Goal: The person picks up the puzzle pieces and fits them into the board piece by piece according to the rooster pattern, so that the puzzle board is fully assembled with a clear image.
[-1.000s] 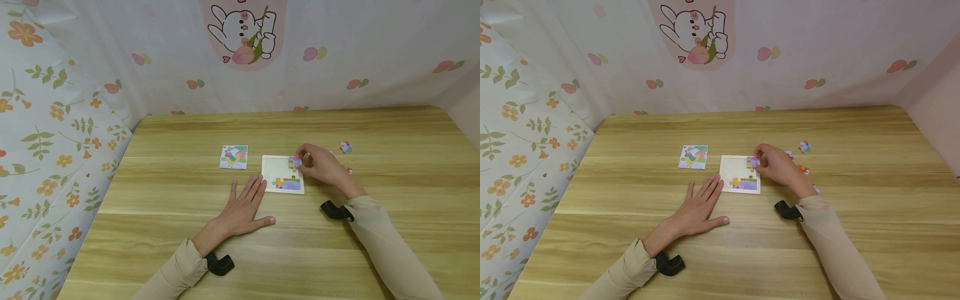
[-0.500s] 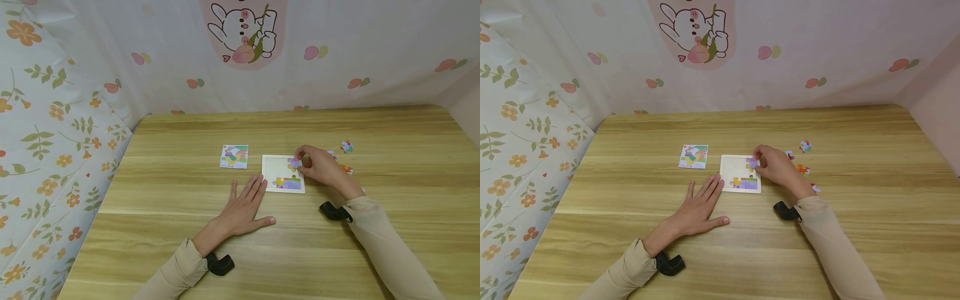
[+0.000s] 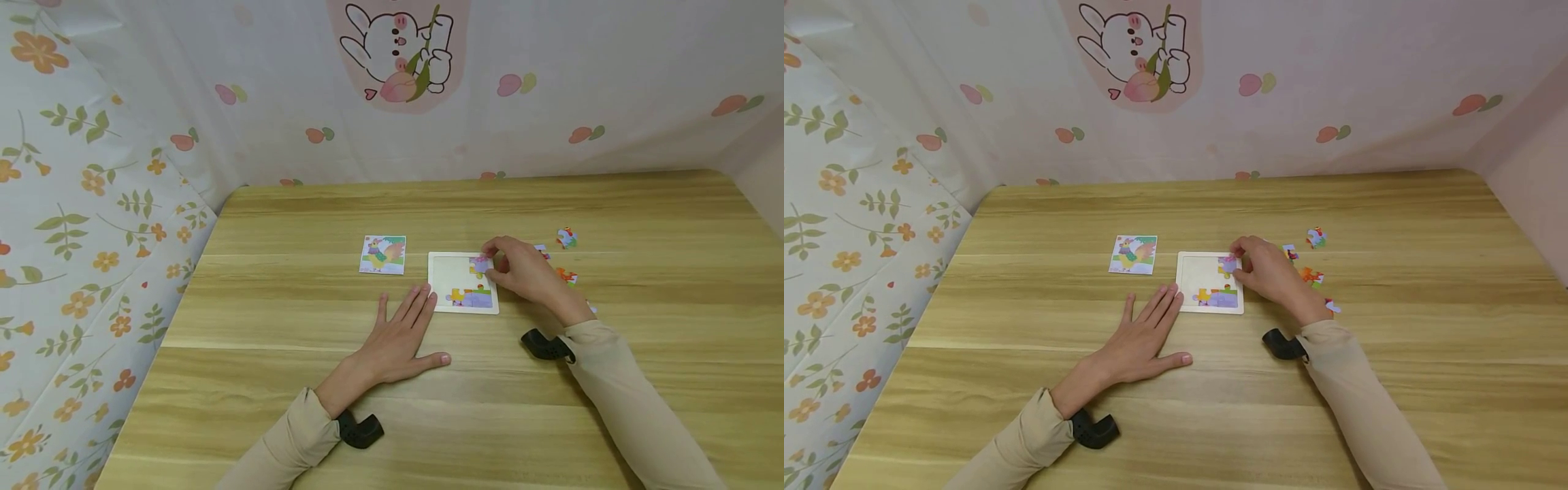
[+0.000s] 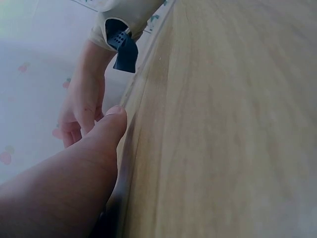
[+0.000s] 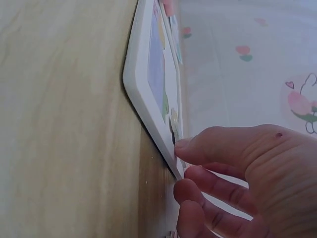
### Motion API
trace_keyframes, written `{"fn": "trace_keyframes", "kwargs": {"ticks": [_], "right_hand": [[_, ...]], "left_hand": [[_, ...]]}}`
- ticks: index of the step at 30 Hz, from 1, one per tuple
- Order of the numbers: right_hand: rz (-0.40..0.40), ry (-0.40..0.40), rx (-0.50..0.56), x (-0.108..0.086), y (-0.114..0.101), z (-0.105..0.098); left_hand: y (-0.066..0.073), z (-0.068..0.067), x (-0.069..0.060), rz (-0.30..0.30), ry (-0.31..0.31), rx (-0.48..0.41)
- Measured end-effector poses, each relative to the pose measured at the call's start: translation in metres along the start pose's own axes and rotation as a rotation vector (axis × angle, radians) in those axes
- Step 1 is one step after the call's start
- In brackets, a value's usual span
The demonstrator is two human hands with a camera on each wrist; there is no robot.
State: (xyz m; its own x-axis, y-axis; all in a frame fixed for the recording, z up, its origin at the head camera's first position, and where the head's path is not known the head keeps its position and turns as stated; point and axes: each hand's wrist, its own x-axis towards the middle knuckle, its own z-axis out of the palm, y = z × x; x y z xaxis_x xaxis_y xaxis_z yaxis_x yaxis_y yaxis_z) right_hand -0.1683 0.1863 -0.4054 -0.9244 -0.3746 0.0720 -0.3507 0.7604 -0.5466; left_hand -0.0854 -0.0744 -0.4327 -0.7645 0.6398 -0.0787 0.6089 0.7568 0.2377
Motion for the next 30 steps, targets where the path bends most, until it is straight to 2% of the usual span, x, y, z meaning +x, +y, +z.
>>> {"fn": "trace_keyframes", "kwargs": {"ticks": [24, 30], "right_hand": [[-0.029, 0.006, -0.010, 0.0000, -0.0007, 0.0012], [-0.068, 0.035, -0.013, -0.0008, -0.0021, 0.0034]], "left_hand": [[-0.0004, 0.0004, -0.0007, -0.003, -0.008, 0.001], [-0.0010, 0.0015, -0.0005, 0.003, 0.002, 0.004]]}}
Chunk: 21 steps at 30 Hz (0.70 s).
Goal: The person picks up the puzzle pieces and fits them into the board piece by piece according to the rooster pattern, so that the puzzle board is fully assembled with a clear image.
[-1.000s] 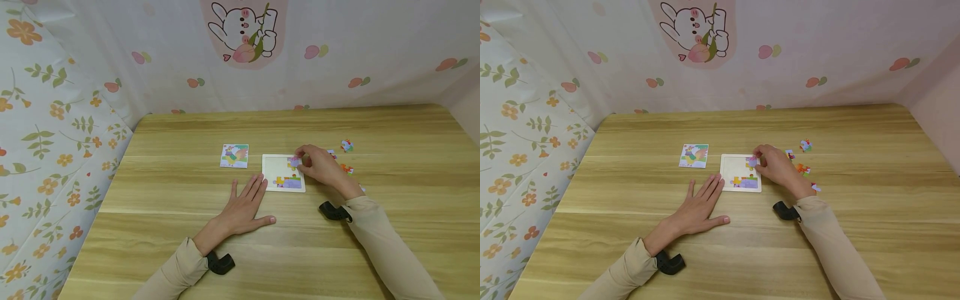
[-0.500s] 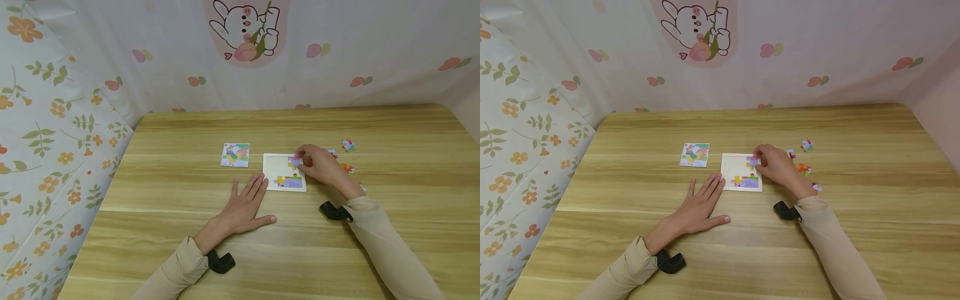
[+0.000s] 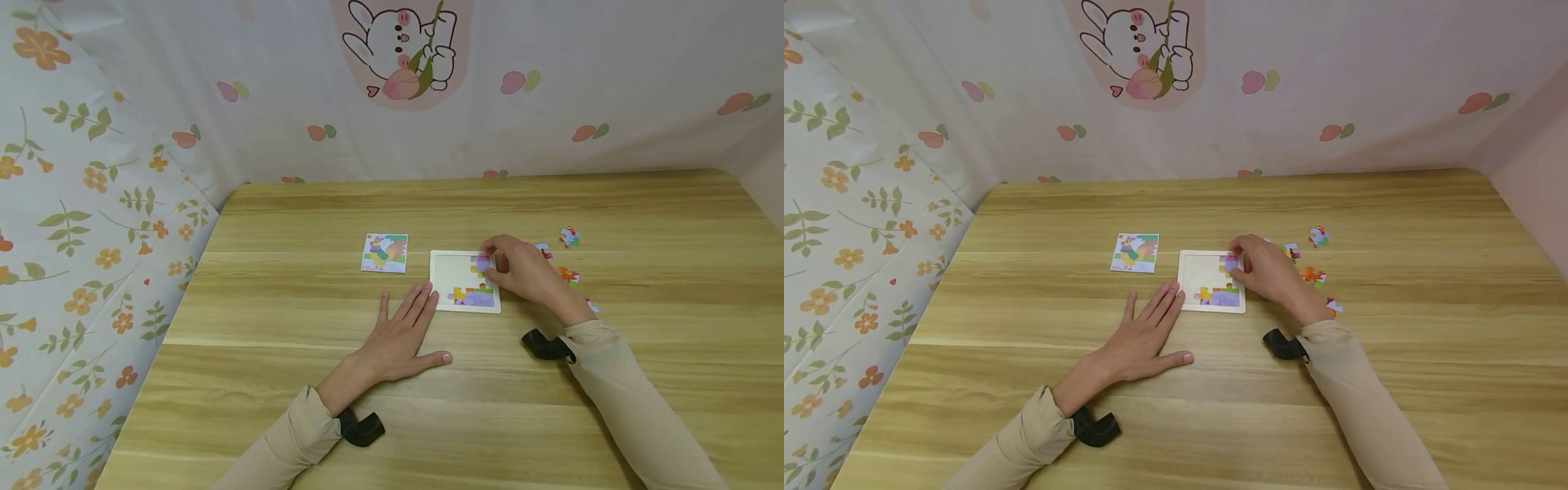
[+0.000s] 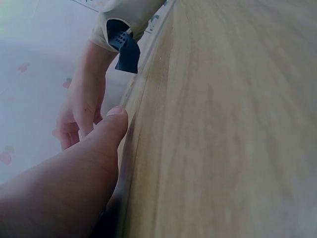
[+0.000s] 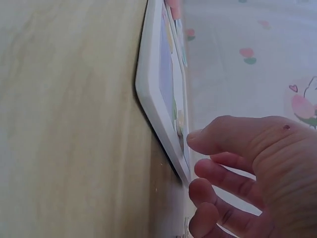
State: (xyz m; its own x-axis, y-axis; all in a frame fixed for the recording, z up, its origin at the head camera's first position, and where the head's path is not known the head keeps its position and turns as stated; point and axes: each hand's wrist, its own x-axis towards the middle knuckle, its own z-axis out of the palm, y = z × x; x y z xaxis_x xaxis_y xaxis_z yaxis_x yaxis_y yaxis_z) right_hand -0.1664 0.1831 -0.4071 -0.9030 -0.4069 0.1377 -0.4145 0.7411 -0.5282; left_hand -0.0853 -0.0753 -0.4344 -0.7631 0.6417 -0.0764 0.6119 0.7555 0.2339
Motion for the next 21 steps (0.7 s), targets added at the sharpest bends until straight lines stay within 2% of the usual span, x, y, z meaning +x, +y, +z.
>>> {"fn": "trace_keyframes", "kwargs": {"ticks": [5, 10, 16, 21], "right_hand": [[-0.036, 0.006, -0.015, 0.0005, 0.0015, 0.0020], [-0.038, -0.003, -0.007, 0.0004, 0.0019, 0.0032], [-0.041, -0.023, 0.034, 0.0017, -0.0003, 0.0079], [-0.076, -0.022, 0.087, 0.0036, -0.0071, 0.0096]], "left_hand": [[-0.0002, 0.0010, 0.0004, 0.004, 0.011, 0.006], [0.0001, 0.0012, 0.0006, 0.002, 0.006, 0.004], [0.0006, 0.0008, 0.0000, 0.000, -0.003, 0.006], [0.0002, 0.0002, 0.0004, -0.001, -0.001, 0.005]]}}
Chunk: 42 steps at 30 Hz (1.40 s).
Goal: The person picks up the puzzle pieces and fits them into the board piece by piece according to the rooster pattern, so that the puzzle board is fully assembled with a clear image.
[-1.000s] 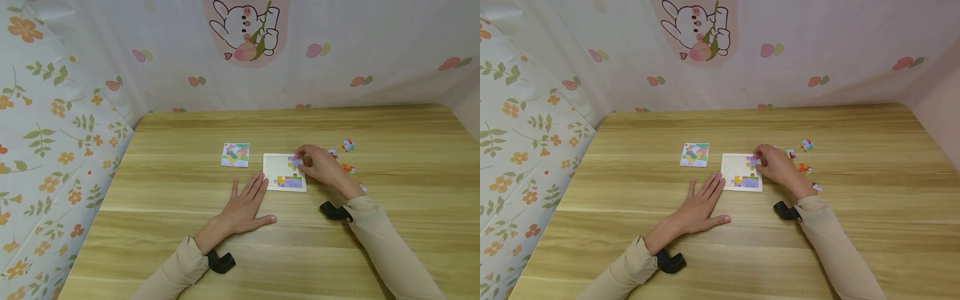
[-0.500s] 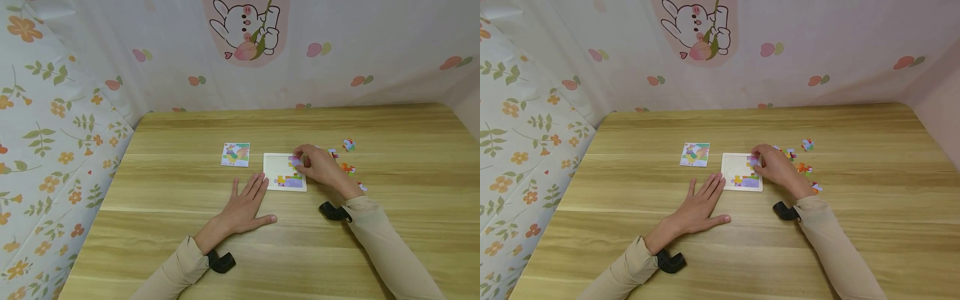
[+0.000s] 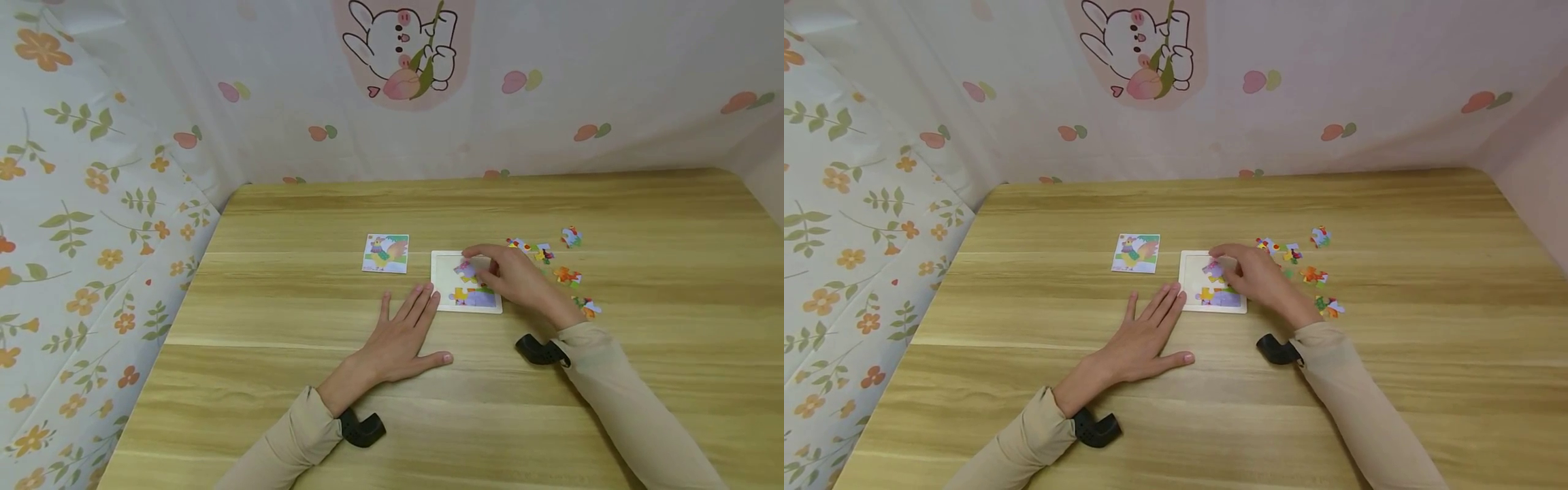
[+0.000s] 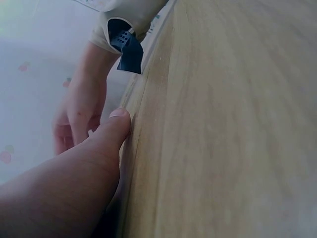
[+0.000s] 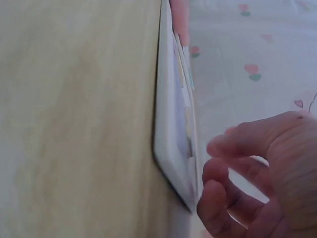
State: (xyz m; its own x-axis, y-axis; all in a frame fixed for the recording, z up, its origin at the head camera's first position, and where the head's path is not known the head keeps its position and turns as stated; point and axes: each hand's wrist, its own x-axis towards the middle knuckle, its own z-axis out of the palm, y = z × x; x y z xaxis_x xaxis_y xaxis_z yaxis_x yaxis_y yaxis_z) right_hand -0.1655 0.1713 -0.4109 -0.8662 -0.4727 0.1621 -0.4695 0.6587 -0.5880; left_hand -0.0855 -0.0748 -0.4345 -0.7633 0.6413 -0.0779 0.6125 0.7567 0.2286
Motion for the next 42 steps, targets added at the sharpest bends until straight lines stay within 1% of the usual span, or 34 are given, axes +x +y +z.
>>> {"fn": "trace_keyframes", "kwargs": {"ticks": [2, 5, 8, 11, 12, 15, 19, 20, 22, 24, 26, 29, 31, 34, 36, 38, 42], "right_hand": [[0.002, 0.034, -0.025, 0.000, -0.003, 0.000], [0.056, 0.064, -0.110, 0.000, -0.005, -0.001], [0.134, 0.040, -0.170, 0.000, -0.009, -0.001], [0.184, 0.007, -0.166, 0.001, -0.013, 0.001], [0.188, -0.003, -0.161, 0.002, -0.014, 0.002], [0.166, -0.023, -0.132, 0.005, -0.016, 0.006], [0.090, -0.060, -0.094, 0.009, -0.018, 0.010], [0.075, -0.061, -0.093, 0.010, -0.017, 0.011], [0.062, -0.036, -0.107, 0.011, -0.017, 0.011], [0.092, 0.003, -0.126, 0.010, -0.017, 0.009], [0.160, 0.033, -0.159, 0.009, -0.020, 0.008], [0.259, 0.024, -0.215, 0.009, -0.029, 0.009], [0.287, 0.005, -0.282, 0.011, -0.037, 0.013], [0.287, 0.005, -0.372, 0.012, -0.047, 0.020], [0.290, 0.009, -0.404, 0.011, -0.052, 0.024], [0.289, 0.012, -0.403, 0.010, -0.054, 0.027], [0.231, 0.013, -0.346, 0.011, -0.053, 0.030]], "left_hand": [[0.000, 0.000, 0.000, 0.000, 0.001, 0.003], [0.000, -0.001, 0.000, 0.000, -0.003, 0.009], [0.000, -0.002, -0.001, -0.004, -0.009, 0.012], [0.000, -0.002, -0.001, -0.006, -0.013, 0.008], [0.000, -0.002, -0.001, -0.005, -0.013, 0.006], [0.000, -0.001, -0.001, -0.005, -0.011, 0.002], [-0.001, 0.000, -0.001, -0.011, -0.011, -0.001], [-0.001, 0.000, -0.001, -0.013, -0.012, -0.002], [-0.001, 0.001, -0.001, -0.013, -0.006, -0.006], [-0.001, 0.001, -0.001, -0.010, -0.001, -0.008], [-0.002, 0.001, -0.001, -0.004, 0.004, -0.011], [-0.002, 0.000, 0.000, 0.001, 0.007, -0.006], [-0.002, 0.000, 0.000, 0.002, 0.006, -0.001], [-0.002, 0.001, 0.000, 0.000, 0.004, 0.007], [-0.002, 0.001, 0.000, 0.002, 0.005, 0.011], [-0.001, 0.001, -0.001, 0.003, 0.007, 0.012], [-0.001, 0.000, -0.001, 0.003, 0.006, 0.009]]}}
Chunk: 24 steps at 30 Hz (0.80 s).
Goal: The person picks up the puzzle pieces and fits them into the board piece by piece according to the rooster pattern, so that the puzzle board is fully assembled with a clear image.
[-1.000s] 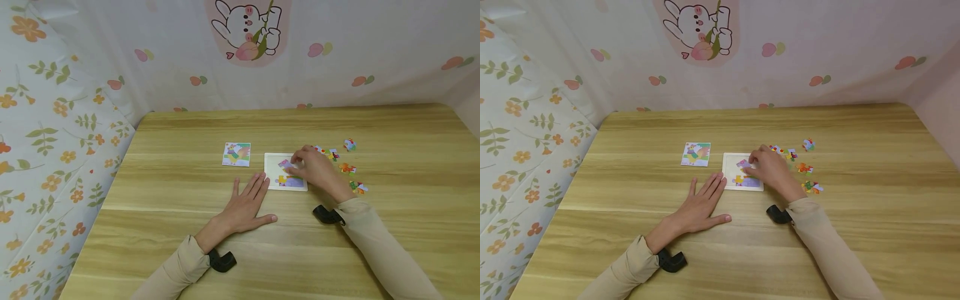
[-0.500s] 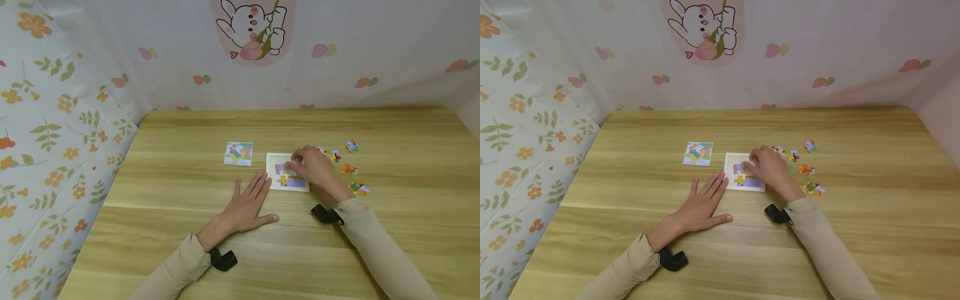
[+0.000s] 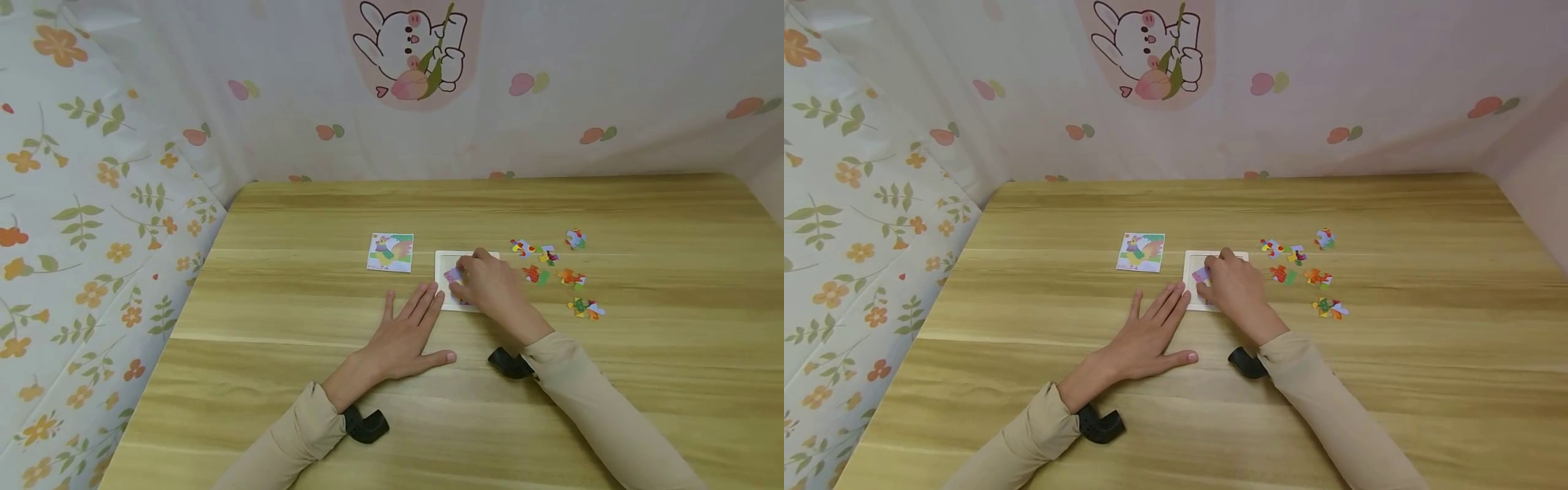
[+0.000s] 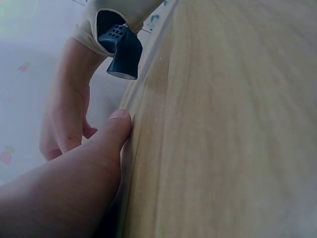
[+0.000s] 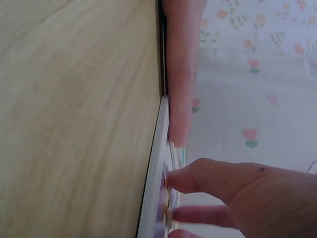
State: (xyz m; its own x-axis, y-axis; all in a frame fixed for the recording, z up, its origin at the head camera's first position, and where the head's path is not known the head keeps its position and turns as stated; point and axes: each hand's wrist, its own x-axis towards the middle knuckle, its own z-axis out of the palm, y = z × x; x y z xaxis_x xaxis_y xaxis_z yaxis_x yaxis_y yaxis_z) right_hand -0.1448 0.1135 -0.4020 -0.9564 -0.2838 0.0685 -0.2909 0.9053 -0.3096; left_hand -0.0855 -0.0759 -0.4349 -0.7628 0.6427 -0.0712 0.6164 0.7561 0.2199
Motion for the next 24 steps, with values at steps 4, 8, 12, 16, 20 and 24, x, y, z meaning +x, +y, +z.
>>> {"fn": "trace_keyframes", "kwargs": {"ticks": [4, 8, 12, 16, 20, 24], "right_hand": [[-0.074, -0.011, 0.072, 0.0010, 0.0035, 0.0028], [-0.121, -0.021, 0.116, 0.0025, 0.0075, 0.0042], [-0.142, -0.038, 0.143, 0.0046, 0.0096, 0.0039], [-0.161, -0.034, 0.157, 0.0061, 0.0092, 0.0030], [-0.186, -0.001, 0.174, 0.0059, 0.0092, 0.0013], [-0.197, -0.013, 0.215, 0.0033, 0.0099, -0.0027]], "left_hand": [[0.0006, 0.0002, -0.0004, 0.000, -0.009, -0.006], [0.0006, 0.0013, -0.0004, -0.003, -0.013, -0.014], [0.0004, 0.0014, -0.0004, -0.007, -0.012, -0.019], [-0.0001, 0.0008, -0.0008, -0.010, -0.012, -0.013], [-0.0005, 0.0009, -0.0001, -0.004, -0.007, -0.010], [-0.0005, 0.0006, 0.0007, 0.003, -0.007, -0.010]]}}
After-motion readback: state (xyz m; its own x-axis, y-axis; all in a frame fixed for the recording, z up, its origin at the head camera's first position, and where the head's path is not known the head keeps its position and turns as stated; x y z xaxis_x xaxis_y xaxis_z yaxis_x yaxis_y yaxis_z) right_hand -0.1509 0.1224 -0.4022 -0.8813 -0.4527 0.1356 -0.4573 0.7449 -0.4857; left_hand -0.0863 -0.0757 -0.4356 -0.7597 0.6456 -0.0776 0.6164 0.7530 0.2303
